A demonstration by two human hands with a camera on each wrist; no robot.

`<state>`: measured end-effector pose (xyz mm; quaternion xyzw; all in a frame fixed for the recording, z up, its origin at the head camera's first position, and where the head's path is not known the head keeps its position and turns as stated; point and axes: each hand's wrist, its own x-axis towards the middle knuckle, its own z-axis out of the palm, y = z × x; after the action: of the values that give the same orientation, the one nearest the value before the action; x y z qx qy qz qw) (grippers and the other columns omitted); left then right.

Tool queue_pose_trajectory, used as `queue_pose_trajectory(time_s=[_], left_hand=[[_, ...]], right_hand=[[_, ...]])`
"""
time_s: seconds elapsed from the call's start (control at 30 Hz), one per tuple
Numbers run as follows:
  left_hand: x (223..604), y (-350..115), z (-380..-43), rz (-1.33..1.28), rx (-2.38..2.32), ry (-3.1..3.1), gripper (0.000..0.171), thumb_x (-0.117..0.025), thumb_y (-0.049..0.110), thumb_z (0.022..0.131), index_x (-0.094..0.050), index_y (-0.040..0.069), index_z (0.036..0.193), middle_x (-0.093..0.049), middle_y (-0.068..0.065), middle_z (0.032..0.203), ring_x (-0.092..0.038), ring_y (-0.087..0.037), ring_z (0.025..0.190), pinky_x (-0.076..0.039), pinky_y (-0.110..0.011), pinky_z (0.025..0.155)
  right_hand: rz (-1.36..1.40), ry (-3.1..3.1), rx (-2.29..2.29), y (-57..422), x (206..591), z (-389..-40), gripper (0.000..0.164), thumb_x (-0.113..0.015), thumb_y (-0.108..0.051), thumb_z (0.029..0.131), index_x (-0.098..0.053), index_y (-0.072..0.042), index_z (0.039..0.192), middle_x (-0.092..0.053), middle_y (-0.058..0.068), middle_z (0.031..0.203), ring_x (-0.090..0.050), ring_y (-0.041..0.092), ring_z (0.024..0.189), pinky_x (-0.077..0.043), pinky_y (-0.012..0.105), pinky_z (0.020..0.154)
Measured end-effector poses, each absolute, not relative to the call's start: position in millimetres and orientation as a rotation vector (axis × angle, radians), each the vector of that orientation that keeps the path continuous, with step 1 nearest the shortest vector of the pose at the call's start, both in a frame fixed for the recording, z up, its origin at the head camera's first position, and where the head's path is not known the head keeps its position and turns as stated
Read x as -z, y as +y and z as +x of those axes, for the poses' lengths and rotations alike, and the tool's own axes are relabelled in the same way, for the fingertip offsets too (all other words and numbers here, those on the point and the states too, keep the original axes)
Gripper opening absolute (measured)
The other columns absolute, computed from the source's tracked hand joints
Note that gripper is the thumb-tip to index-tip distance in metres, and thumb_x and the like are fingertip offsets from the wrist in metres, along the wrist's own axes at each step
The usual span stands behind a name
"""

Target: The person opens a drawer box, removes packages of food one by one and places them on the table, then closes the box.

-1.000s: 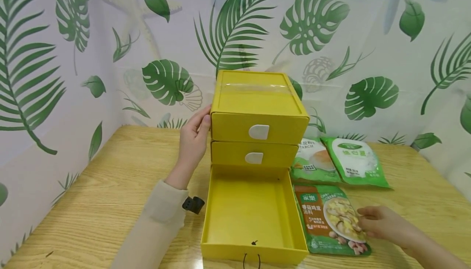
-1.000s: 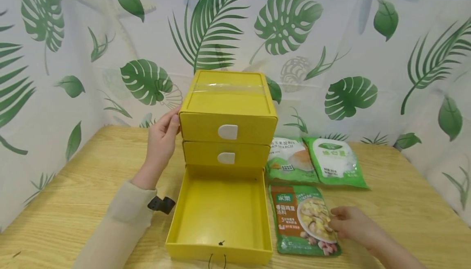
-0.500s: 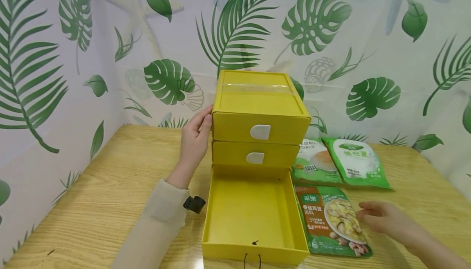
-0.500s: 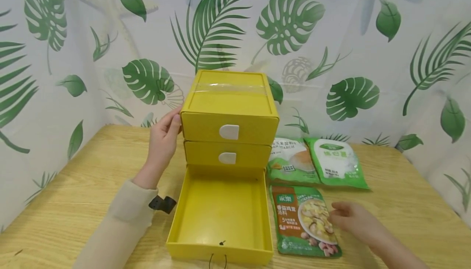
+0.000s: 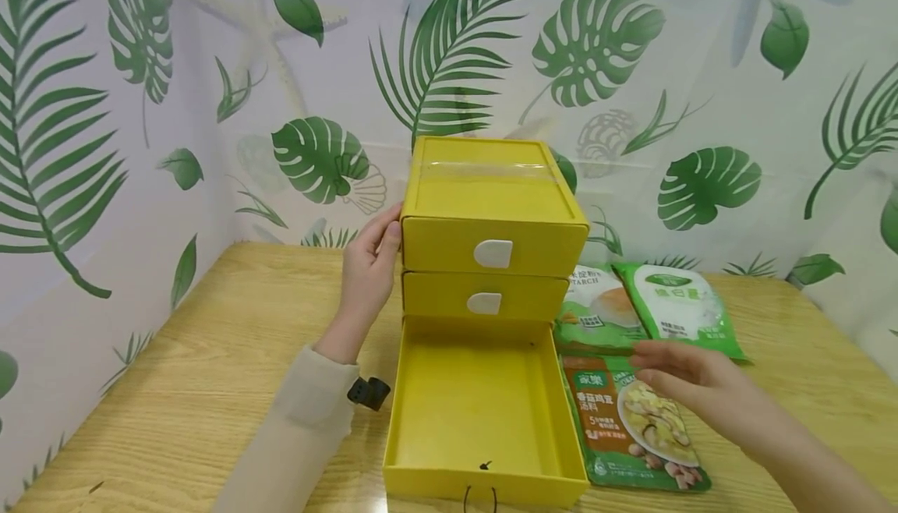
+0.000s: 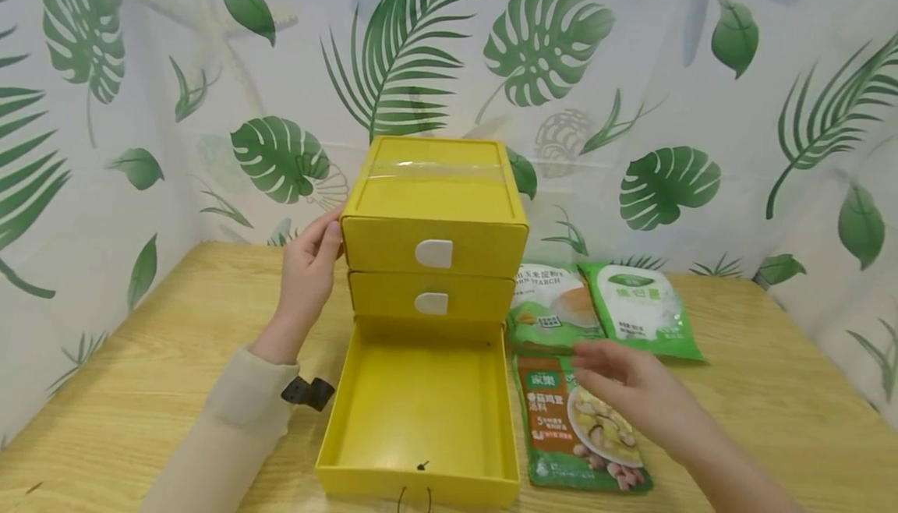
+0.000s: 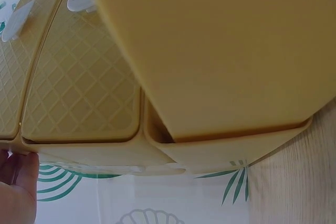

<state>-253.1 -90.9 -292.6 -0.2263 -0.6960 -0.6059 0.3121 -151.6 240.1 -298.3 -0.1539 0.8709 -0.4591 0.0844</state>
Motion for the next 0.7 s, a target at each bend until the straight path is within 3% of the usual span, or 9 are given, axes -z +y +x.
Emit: queue_pose_trajectory(time_s=[0.33, 0.7], left_hand=[[293, -91, -253, -0.583, 1.591, -1.854, 0.03, -0.038, 0.012, 0.084, -0.045, -0.001, 0.11, -0.045, -0.01, 0.11, -0.041, -0.01, 0.099, -0.038, -0.023, 0.076], [293, -91, -253, -0.6, 1.592, -1.829, 0.029, -0.038, 0.009, 0.083, -0.045, -0.004, 0.109, -0.046, -0.012, 0.109, -0.041, -0.011, 0.099, -0.039, -0.024, 0.075]], right_hand=[[-0.578, 2.59, 1.515, 194, 287, -161, 0.037, -0.046, -0.023, 0.08, -0.041, -0.004, 0.111, -0.046, 0.01, 0.107, -0.047, 0.014, 0.091, -0.041, 0.026, 0.072], [-0.734, 2.393, 1.721, 172, 277, -167, 0.037, -0.044, -0.015, 0.081, -0.036, 0.002, 0.113, -0.04, 0.016, 0.11, -0.044, 0.016, 0.094, -0.044, 0.031, 0.065]])
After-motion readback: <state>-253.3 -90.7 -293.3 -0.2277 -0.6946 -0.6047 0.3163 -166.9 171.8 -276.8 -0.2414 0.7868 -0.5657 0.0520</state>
